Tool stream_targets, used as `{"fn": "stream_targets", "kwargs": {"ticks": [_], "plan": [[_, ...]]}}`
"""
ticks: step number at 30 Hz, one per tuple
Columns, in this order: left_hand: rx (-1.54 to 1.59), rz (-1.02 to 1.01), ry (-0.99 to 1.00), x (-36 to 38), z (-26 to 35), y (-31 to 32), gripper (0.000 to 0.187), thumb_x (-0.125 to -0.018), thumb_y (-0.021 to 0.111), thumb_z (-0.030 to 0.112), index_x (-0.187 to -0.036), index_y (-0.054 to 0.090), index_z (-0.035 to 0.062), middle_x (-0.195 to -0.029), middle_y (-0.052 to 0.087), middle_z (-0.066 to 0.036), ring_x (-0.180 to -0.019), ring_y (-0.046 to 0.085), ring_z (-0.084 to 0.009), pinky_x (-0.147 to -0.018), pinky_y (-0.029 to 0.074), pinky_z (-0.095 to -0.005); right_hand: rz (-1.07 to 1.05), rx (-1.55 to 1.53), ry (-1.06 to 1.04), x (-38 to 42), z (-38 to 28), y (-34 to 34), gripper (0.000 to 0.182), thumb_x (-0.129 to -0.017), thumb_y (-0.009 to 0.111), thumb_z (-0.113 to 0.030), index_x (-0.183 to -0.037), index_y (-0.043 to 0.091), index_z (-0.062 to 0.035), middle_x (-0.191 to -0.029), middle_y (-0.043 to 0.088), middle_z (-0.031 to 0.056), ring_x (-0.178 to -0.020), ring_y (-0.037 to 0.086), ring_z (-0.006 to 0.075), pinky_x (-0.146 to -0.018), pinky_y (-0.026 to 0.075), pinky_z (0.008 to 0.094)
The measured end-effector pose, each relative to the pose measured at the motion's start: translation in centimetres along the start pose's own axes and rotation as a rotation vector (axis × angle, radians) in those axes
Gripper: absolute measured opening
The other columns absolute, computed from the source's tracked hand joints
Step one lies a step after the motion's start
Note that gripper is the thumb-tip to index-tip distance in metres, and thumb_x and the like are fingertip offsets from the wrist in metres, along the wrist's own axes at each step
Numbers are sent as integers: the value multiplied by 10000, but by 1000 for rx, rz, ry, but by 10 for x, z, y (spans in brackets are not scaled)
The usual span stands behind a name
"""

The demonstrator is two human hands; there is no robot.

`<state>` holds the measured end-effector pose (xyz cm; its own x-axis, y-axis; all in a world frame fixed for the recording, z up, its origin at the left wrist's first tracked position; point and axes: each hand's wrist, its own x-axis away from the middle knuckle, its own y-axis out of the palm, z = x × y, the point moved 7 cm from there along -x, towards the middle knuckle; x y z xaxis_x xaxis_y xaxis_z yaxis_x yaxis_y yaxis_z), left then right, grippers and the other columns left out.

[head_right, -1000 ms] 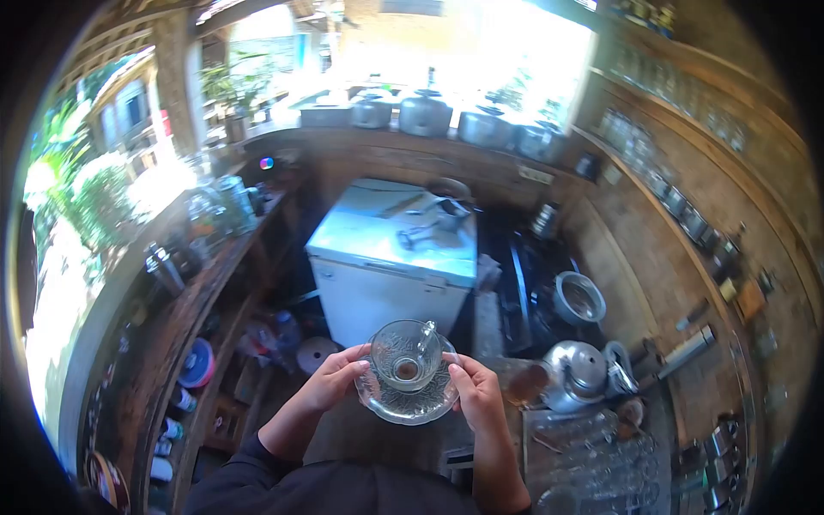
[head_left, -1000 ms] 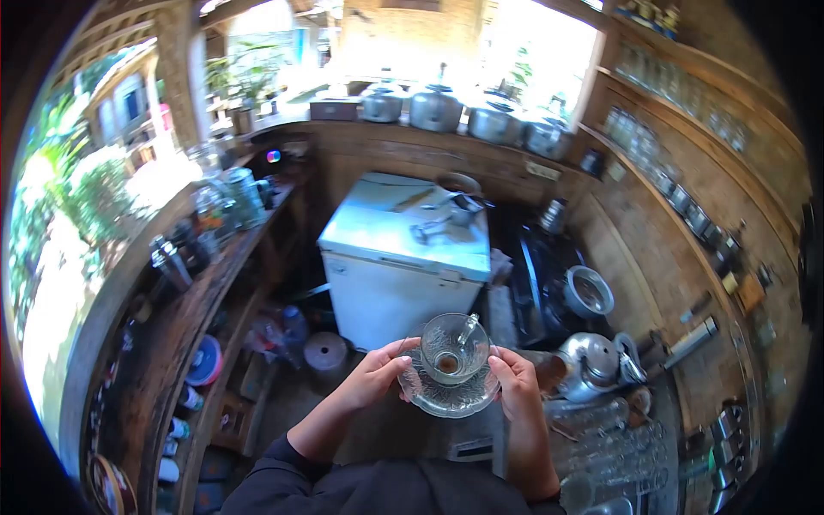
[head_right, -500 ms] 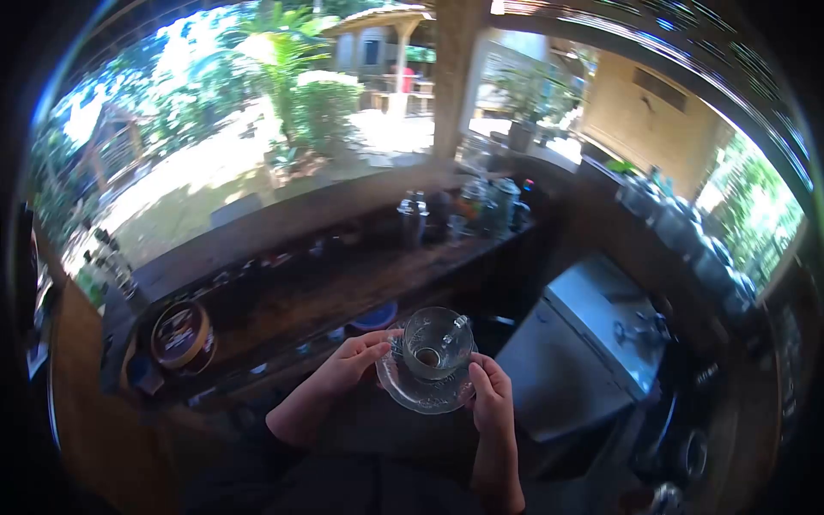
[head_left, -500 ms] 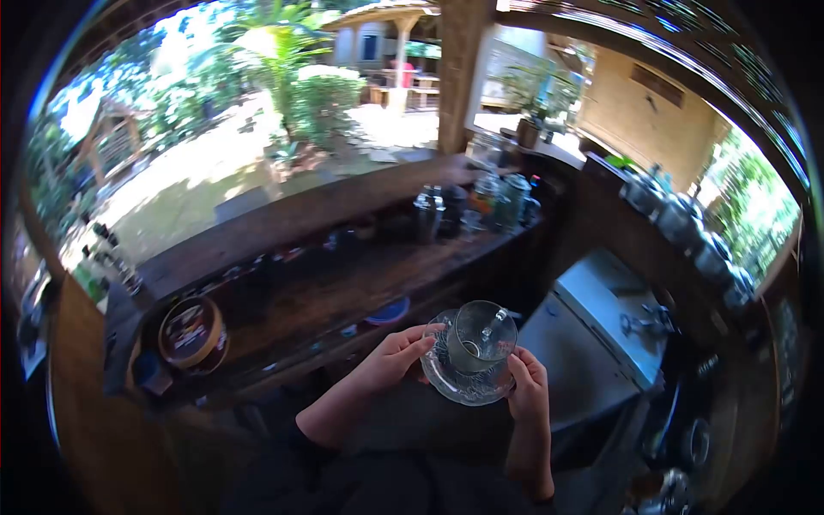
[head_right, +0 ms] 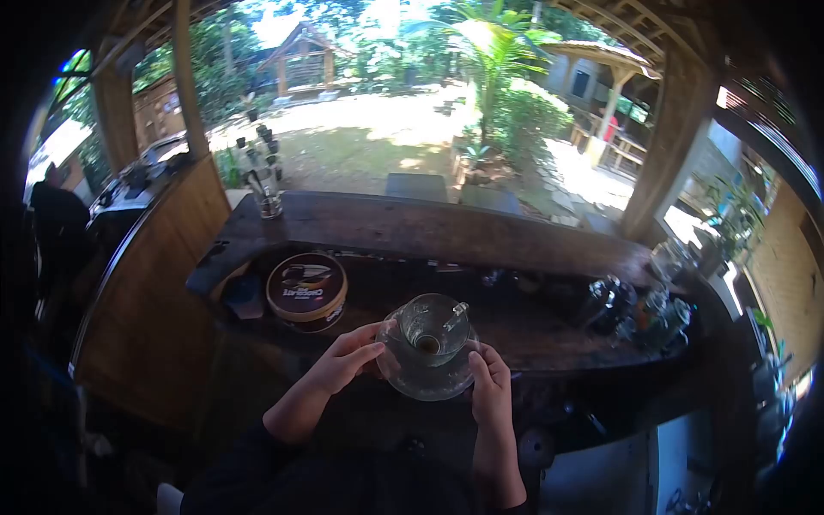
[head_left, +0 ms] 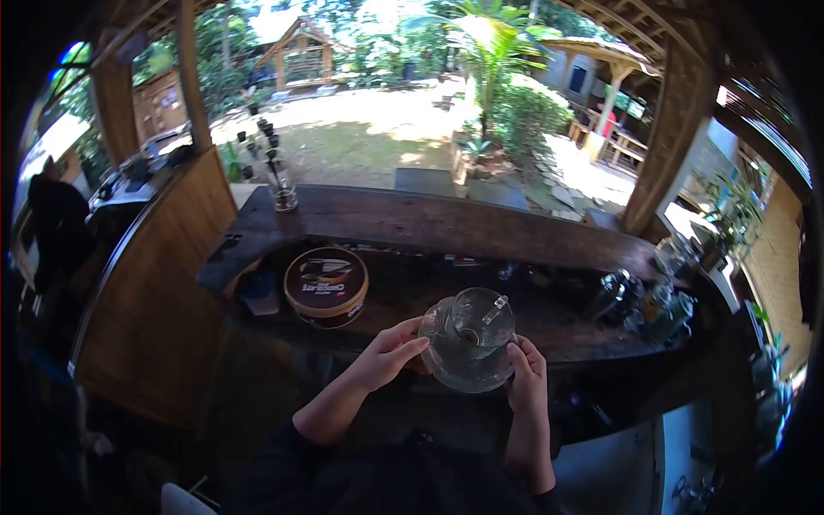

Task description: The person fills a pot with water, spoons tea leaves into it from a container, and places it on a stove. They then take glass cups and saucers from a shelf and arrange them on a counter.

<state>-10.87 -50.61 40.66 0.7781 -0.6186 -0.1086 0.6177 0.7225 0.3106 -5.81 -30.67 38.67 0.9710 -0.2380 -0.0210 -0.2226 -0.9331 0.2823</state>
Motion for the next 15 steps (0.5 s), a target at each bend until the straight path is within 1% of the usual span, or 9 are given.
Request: {"fn": "stream_targets", "kwargs": {"ticks": [3, 5, 6, 7, 9, 10, 12, 13, 15], "plan": [[-5, 160, 35, -4, 5, -30, 454, -920, 433, 169, -1331, 308, 21, -892, 606, -63, -749, 589, -104, -655, 492, -246, -85, -25, 20, -42, 10, 27, 223, -890, 446, -90, -1064, 521, 29, -850, 600, 40, -716, 566, 59, -606, 460, 187], [-133, 205, 120, -10, 10, -47, 465, -917, 467, 175, -1319, 304, 7, -889, 601, -49, -693, 560, -73, -656, 478, -236, -126, -27, 34, -68, 13, 40, 221, -888, 452, -101, -1066, 516, 14, -840, 594, 25, -705, 549, 42, -607, 447, 180], [-158, 293, 121, -12, 14, -52, 449, -915, 469, 167, -1306, 325, 1, -822, 589, -52, -651, 557, -71, -612, 471, -226, -156, -26, 43, -78, 9, 50, 211, -886, 457, -107, -1059, 518, -3, -818, 578, 7, -669, 533, 33, -560, 434, 172], [-158, 325, 134, -17, 16, -57, 449, -915, 469, 167, -1306, 325, 1, -822, 589, -52, -651, 557, -71, -612, 471, -226, -189, -22, 51, -87, 7, 57, 211, -886, 457, -107, -1059, 518, -3, -818, 578, 7, -669, 533, 33, -560, 434, 172], [-285, 436, 123, -26, 20, -73, 423, -913, 456, 146, -1292, 347, -5, -769, 573, -36, -614, 550, -67, -558, 450, -211, -234, 43, 116, -107, 7, 66, 209, -889, 457, -118, -1059, 513, -11, -802, 564, -1, -643, 522, 31, -506, 419, 169], [-282, 461, 134, -33, 20, -80, 423, -913, 456, 146, -1292, 347, -5, -769, 573, -36, -614, 550, -67, -558, 450, -211, -260, 50, 119, -120, 12, 69, 209, -889, 457, -118, -1059, 513, -11, -802, 564, -1, -643, 522, 31, -506, 419, 169], [-409, 495, 143, -46, 21, -97, 400, -914, 431, 119, -1287, 363, -9, -770, 589, -50, -586, 549, -79, -547, 452, -209, -287, 121, 17, -147, 20, 74, 224, -910, 423, -117, -1101, 467, -9, -773, 569, 16, -563, 510, 37, -459, 405, 174], [-406, 515, 146, -52, 20, -106, 400, -914, 431, 119, -1287, 363, -9, -770, 589, -50, -586, 549, -79, -547, 452, -209, -306, 126, 23, -157, 24, 76, 224, -910, 423, -117, -1101, 467, -9, -773, 569, 16, -563, 510, 37, -459, 405, 174], [-492, 524, 143, -64, 23, -123, 383, -913, 420, 105, -1275, 379, -12, -738, 574, -32, -583, 541, -66, -542, 450, -205, -392, 128, 78, -175, 28, 89, 224, -907, 434, -123, -1088, 455, 7, -731, 571, 37, -534, 524, 68, -448, 413, 193]]}}
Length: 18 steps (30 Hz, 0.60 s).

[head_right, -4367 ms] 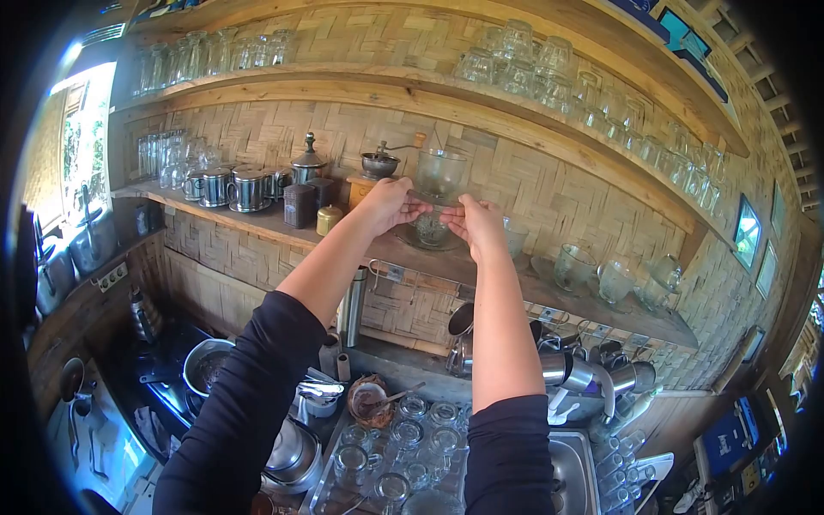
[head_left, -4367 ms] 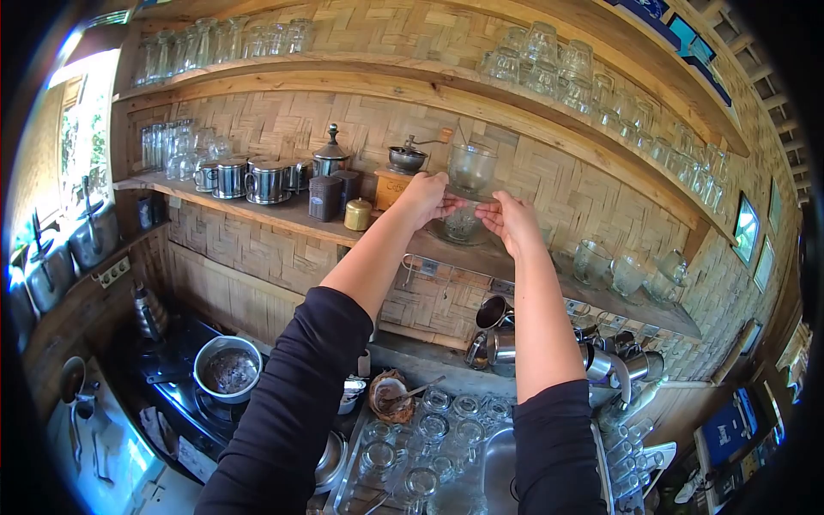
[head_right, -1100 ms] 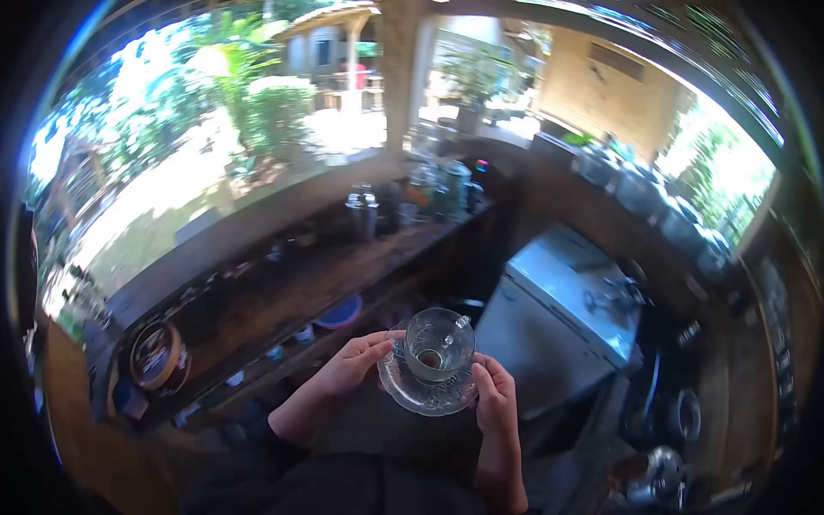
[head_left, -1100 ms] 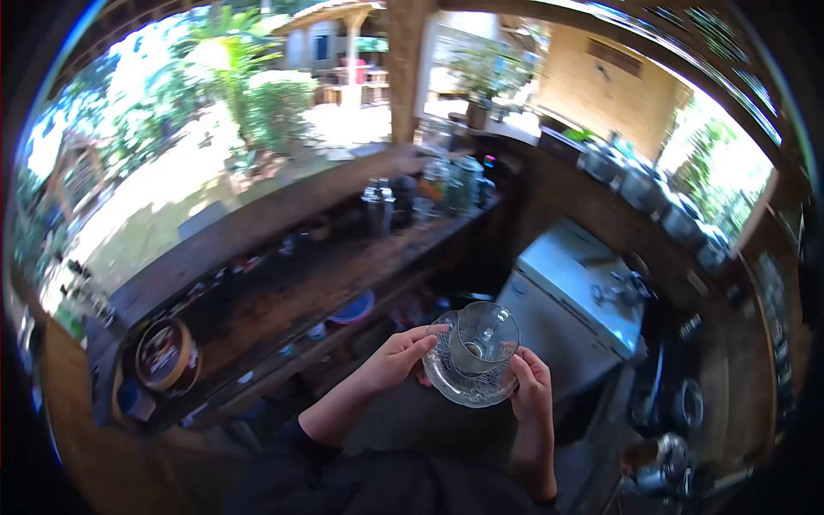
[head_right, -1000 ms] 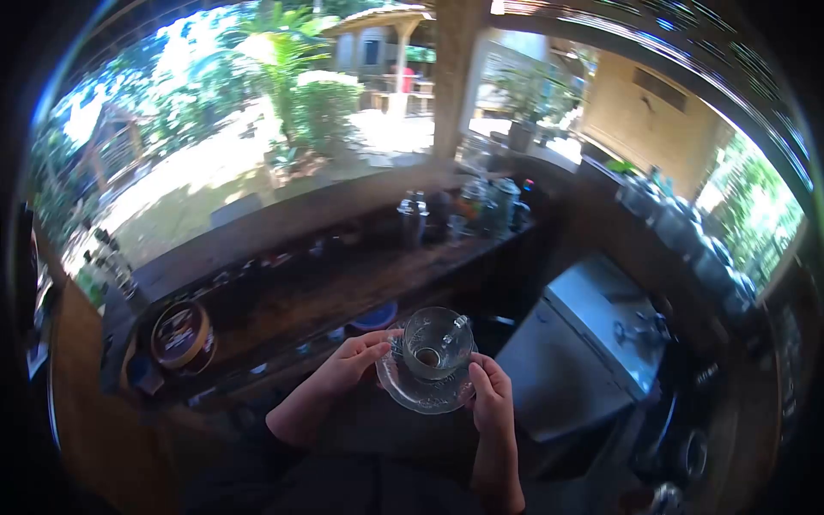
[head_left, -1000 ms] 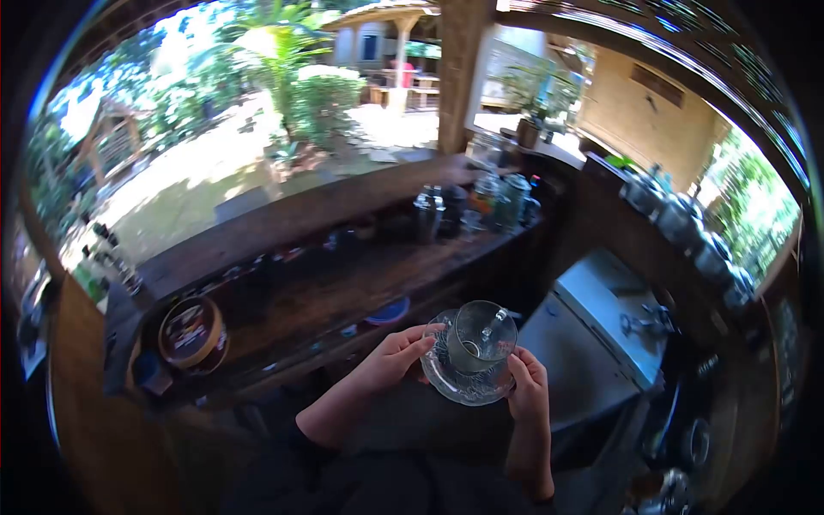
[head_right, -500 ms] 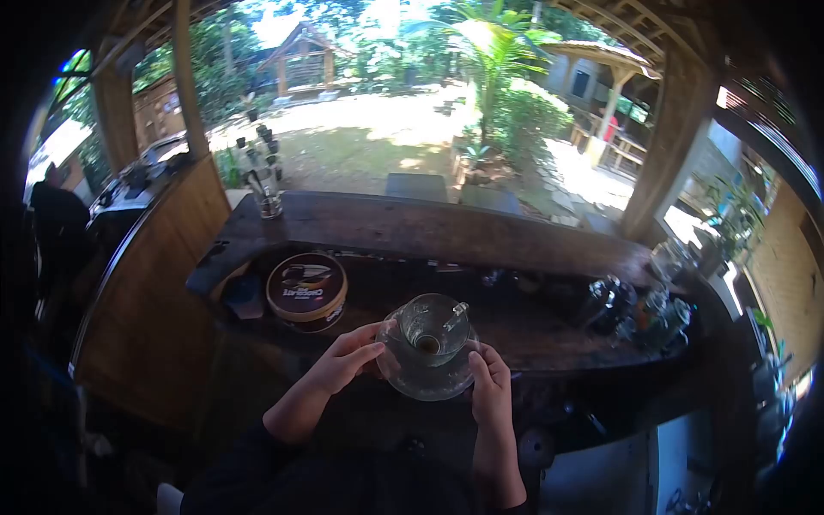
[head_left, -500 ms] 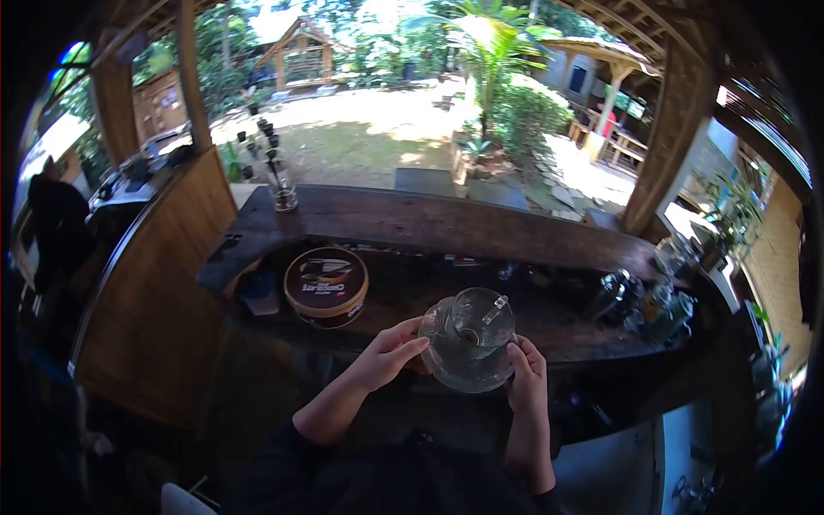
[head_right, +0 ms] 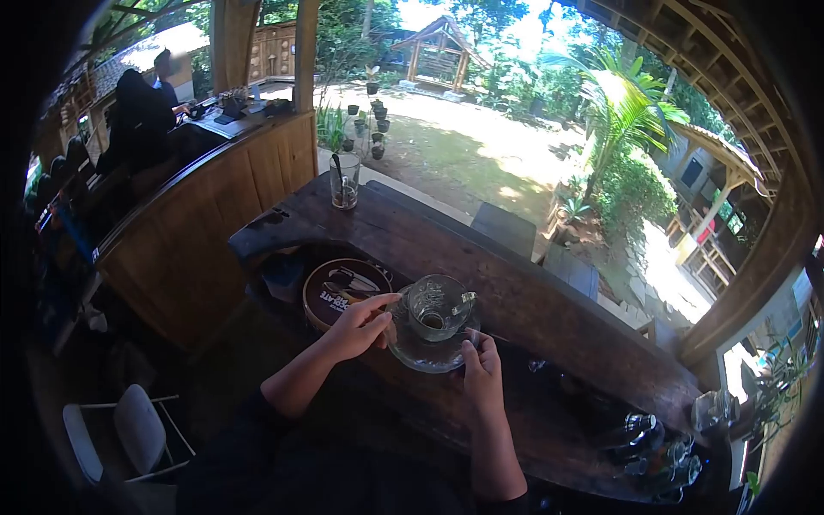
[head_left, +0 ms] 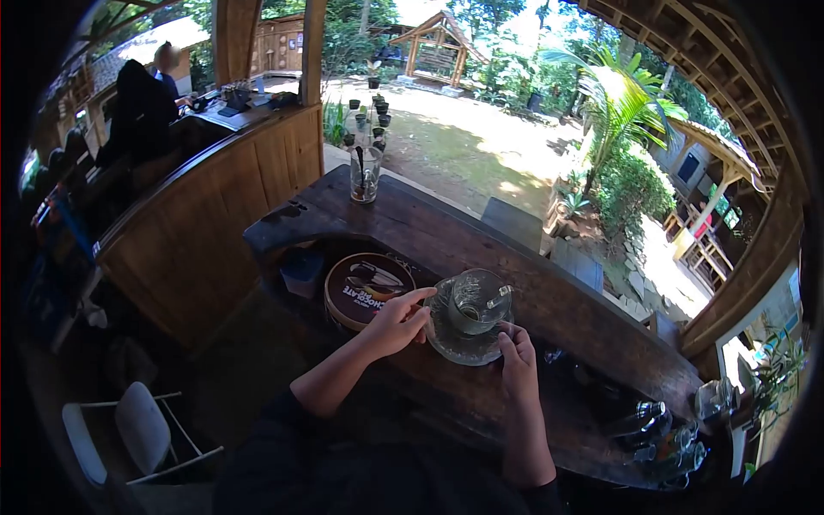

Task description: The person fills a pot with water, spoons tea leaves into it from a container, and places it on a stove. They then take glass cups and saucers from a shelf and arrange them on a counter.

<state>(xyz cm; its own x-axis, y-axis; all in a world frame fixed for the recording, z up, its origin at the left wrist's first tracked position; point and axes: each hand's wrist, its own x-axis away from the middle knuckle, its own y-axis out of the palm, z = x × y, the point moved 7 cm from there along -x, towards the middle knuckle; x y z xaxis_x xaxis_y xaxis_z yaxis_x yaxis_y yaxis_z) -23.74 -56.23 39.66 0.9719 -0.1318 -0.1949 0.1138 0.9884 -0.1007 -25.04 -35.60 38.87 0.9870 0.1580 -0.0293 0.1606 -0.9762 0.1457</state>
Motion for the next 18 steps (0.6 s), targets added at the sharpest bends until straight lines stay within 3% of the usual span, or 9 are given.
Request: {"fn": "stream_targets", "kwargs": {"ticks": [8, 12, 18], "plan": [[-113, 74, -24, -67, -27, -56, 305, -904, 434, 90, -1174, 463, -47, -717, 602, -47, -556, 542, -62, -515, 450, -204, -54, 77, 67, -90, 24, 22, 198, -897, 461, -137, -997, 502, 28, -682, 578, 61, -501, 529, 104, -442, 411, 208], [-118, 42, -29, -107, -44, -85, 291, -891, 448, 89, -1135, 474, -66, -693, 611, -77, -551, 553, -92, -513, 448, -226, -20, 159, 54, -129, 36, 35, 190, -888, 483, -149, -924, 554, 24, -659, 583, 52, -501, 529, 97, -441, 408, 211], [-121, -14, -41, -163, -78, -115, 208, -884, 468, 90, -1038, 502, -46, -694, 615, -82, -554, 556, -88, -508, 445, -217, 82, 351, 68, -185, 51, 45, 201, -891, 491, -156, -930, 588, 16, -637, 578, 37, -500, 515, 84, -471, 418, 214]]}}
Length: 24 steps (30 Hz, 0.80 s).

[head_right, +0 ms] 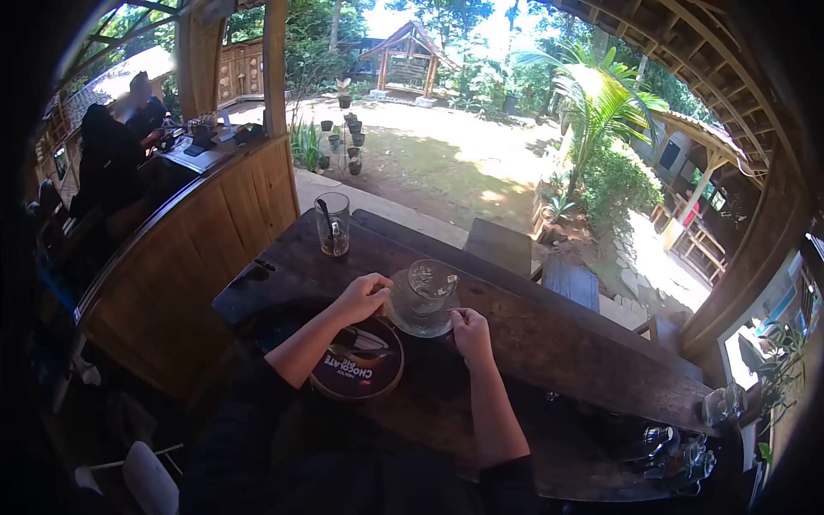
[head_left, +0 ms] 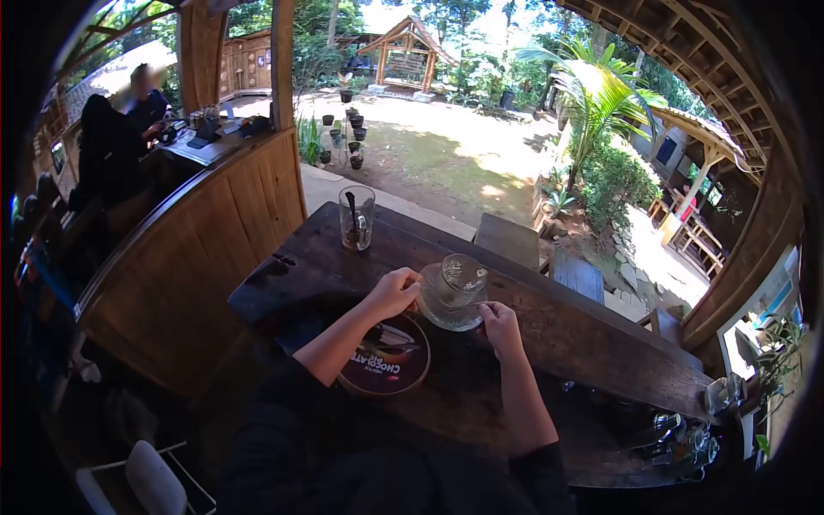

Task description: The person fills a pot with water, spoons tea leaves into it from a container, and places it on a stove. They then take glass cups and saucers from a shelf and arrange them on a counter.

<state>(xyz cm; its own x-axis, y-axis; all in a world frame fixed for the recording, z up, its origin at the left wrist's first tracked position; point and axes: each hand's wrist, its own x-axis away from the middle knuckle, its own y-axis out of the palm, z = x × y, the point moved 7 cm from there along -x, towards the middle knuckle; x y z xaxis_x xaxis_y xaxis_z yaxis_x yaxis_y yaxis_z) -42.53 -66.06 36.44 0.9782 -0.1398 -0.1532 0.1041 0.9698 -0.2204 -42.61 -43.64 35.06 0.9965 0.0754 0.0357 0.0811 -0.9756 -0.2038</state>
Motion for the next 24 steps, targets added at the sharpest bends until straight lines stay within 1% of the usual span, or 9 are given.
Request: {"fn": "stream_targets", "kwargs": {"ticks": [3, 10, 12, 16, 18, 19, 20, 21, 24], "plan": [[-23, -1, -10, -11, -11, -6, 180, -876, 485, 92, -985, 502, -49, -694, 615, -84, -551, 561, -97, -502, 441, -224, 18, 179, -102, -30, 7, 3, 206, -883, 500, -156, -916, 599, 22, -638, 589, 40, -512, 522, 83, -482, 421, 232], [-129, 23, -69, -16, -17, -13, 150, -799, 553, 75, -834, 501, -60, -659, 621, -106, -547, 578, -114, -504, 453, -236, 1, 357, -112, -72, 13, 9, 214, -846, 548, -171, -891, 618, 27, -668, 623, 76, -552, 563, 116, -527, 446, 273], [-202, 37, -115, -16, -20, -17, 152, -788, 563, 86, -812, 528, -59, -647, 628, -111, -532, 587, -122, -496, 458, -234, -36, 405, -161, -80, 8, 14, 192, -857, 554, -160, -876, 613, 22, -631, 575, 20, -521, 498, 68, -495, 411, 238], [-250, -8, -151, -19, -25, -21, 176, -793, 558, 112, -794, 556, -63, -637, 635, -117, -508, 588, -126, -488, 460, -233, -88, 491, -170, -100, 7, 21, 183, -842, 577, -161, -881, 618, 13, -627, 578, 29, -529, 509, 75, -506, 420, 244], [-241, -52, -210, -16, -28, -21, 244, -817, 532, 159, -787, 575, -79, -619, 636, -117, -493, 584, -125, -478, 454, -235, -91, 492, -171, -105, 2, 23, 174, -828, 588, -153, -866, 620, 14, -633, 591, 40, -544, 528, 89, -521, 431, 250], [-242, -56, -213, -15, -27, -20, 244, -817, 532, 159, -787, 575, -79, -619, 636, -117, -493, 584, -125, -478, 454, -235, -80, 508, -178, -108, -1, 24, 176, -804, 606, -158, -855, 628, 8, -679, 617, 86, -595, 572, 130, -570, 452, 274], [-253, -58, -214, -13, -25, -19, 272, -817, 516, 179, -734, 585, -71, -598, 631, -111, -499, 597, -138, -490, 465, -252, -69, 524, -184, -111, -3, 24, 179, -780, 624, -164, -843, 637, 3, -724, 642, 132, -645, 616, 172, -619, 473, 297], [-265, -60, -215, -12, -22, -18, 310, -817, 499, 198, -681, 595, -64, -577, 627, -105, -505, 609, -151, -501, 476, -269, -51, 556, -218, -113, -9, 24, 178, -765, 636, -168, -825, 639, -1, -691, 635, 123, -633, 612, 166, -605, 472, 299], [-296, -178, -272, -7, -17, -4, 325, -843, 492, 229, -759, 600, -66, -575, 620, -99, -478, 572, -117, -470, 445, -262, -63, 592, -237, -129, -12, 26, 171, -752, 640, -167, -810, 639, -6, -645, 624, 108, -602, 602, 160, -576, 468, 296]]}}
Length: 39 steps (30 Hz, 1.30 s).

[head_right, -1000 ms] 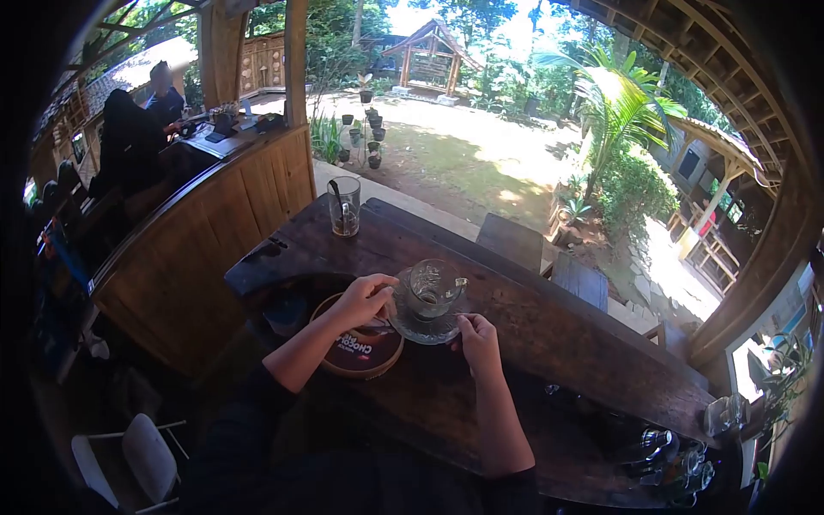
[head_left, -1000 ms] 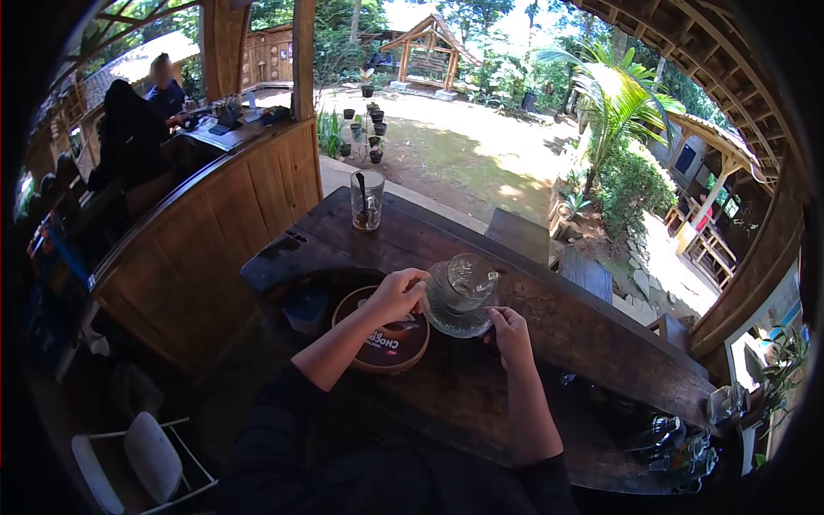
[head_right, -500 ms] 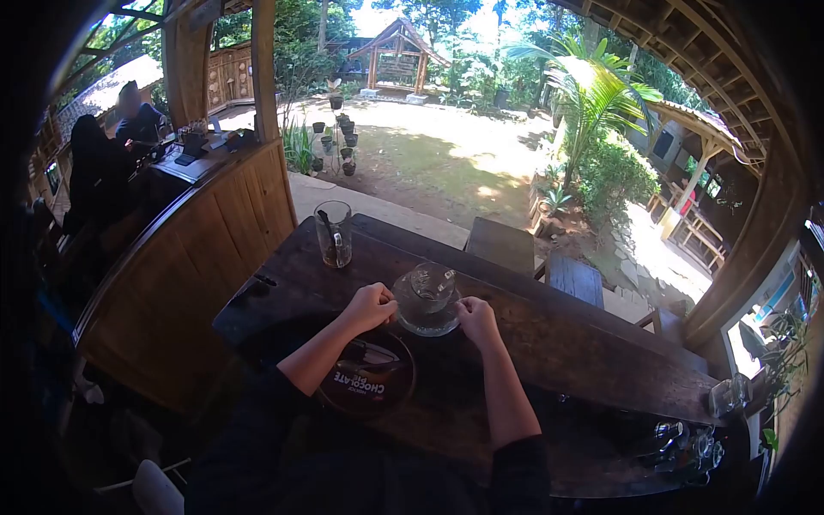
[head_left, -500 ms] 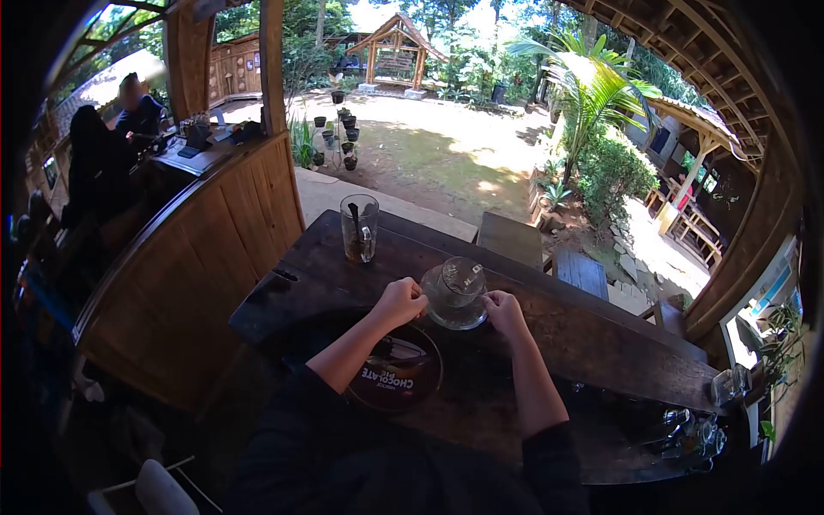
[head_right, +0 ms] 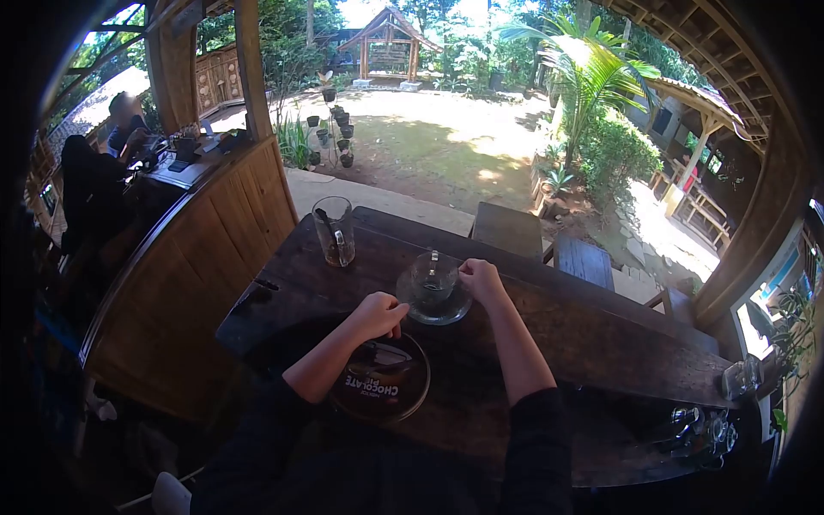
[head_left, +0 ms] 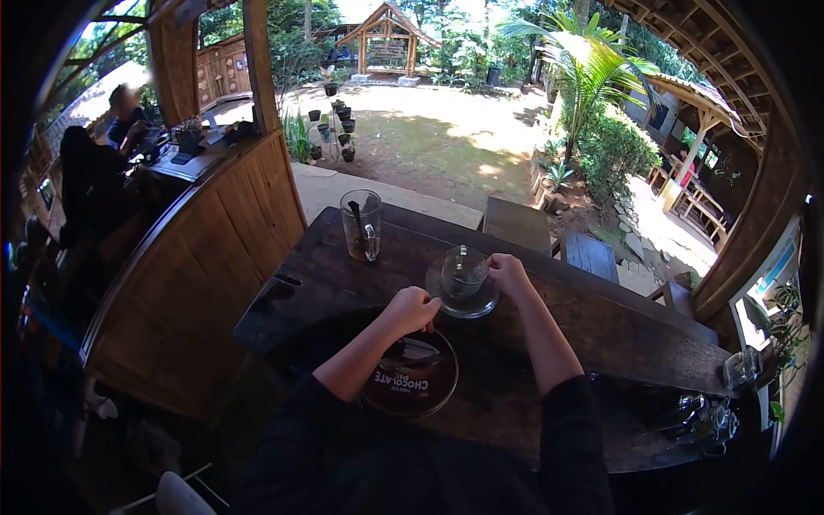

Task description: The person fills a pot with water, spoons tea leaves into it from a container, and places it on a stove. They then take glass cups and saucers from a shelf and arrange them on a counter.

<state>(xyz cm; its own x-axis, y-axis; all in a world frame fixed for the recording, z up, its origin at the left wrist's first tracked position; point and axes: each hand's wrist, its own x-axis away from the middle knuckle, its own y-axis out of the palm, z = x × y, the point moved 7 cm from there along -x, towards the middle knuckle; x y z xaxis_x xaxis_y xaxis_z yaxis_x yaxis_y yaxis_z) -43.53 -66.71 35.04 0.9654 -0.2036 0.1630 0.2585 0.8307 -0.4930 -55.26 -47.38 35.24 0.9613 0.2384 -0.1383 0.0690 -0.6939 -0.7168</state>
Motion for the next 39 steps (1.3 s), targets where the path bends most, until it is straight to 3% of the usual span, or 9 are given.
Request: {"fn": "stream_targets", "kwargs": {"ticks": [2, 5, 8, 13, 16, 28, 32, 37, 39], "plan": [[-24, -13, 0, 1, 4, 8, 317, -840, 494, 230, -727, 608, -43, -567, 612, -93, -478, 570, -132, -477, 444, -279, -6, -37, 33, -12, 4, 3, 183, -738, 652, -188, -814, 658, -21, -613, 613, 88, -566, 588, 155, -548, 466, 289], [-108, 33, 133, 1, 15, 16, 308, -790, 509, 231, -663, 595, -36, -586, 592, -158, -606, 623, -284, -597, 471, -360, -33, -12, -37, -29, -2, 10, 234, -724, 704, -252, -838, 674, -50, -636, 619, 50, -602, 556, 93, -554, 452, 263], [-145, 56, 200, -6, 14, 25, 314, -789, 511, 236, -667, 594, -42, -602, 593, -170, -626, 624, -296, -603, 471, -366, -121, -44, 128, -33, -13, 13, 243, -713, 715, -246, -855, 685, -52, -652, 630, 49, -613, 549, 79, -570, 457, 255], [-88, -18, 184, -9, 19, 36, 297, -806, 505, 207, -678, 591, -46, -610, 591, -179, -636, 625, -296, -596, 463, -376, -148, -158, -129, -58, -14, 33, 251, -683, 734, -219, -822, 679, -18, -661, 627, 13, -610, 545, 73, -576, 464, 248], [-23, -29, 210, -9, 19, 41, 284, -817, 492, 188, -691, 591, -47, -608, 590, -172, -631, 624, -293, -591, 459, -379, -182, -186, -117, -63, -13, 39, 286, -658, 734, -253, -808, 685, -15, -662, 646, 83, -618, 581, 118, -595, 478, 294], [-128, 23, 269, -7, 19, 37, 262, -813, 499, 196, -754, 607, -35, -631, 599, -167, -644, 624, -294, -607, 462, -376, -161, -188, -115, -63, -7, 38, 297, -654, 743, -255, -824, 685, -19, -662, 648, 79, -622, 581, 107, -597, 479, 287], [-201, -26, 228, -5, 13, 39, 239, -831, 528, 208, -873, 606, -14, -743, 608, -199, -759, 623, -309, -657, 458, -377, -129, -162, -79, -53, -14, 26, 220, -714, 716, -186, -853, 681, -20, -704, 646, 26, -625, 561, 68, -595, 476, 240], [-250, -6, 301, 7, 23, 33, 243, -829, 530, 207, -889, 607, -16, -746, 604, -207, -738, 617, -322, -658, 456, -380, 27, 8, -110, -28, -35, -18, 201, -760, 663, -174, -894, 668, -24, -818, 667, 95, -773, 630, 161, -716, 485, 287], [-240, 11, 331, 18, 33, 28, 237, -837, 531, 191, -891, 608, -27, -702, 617, -171, -664, 628, -267, -615, 469, -344, 89, 14, -171, -10, -44, -37, 201, -768, 651, -167, -908, 662, -23, -891, 654, 105, -847, 618, 178, -758, 475, 297]]}}
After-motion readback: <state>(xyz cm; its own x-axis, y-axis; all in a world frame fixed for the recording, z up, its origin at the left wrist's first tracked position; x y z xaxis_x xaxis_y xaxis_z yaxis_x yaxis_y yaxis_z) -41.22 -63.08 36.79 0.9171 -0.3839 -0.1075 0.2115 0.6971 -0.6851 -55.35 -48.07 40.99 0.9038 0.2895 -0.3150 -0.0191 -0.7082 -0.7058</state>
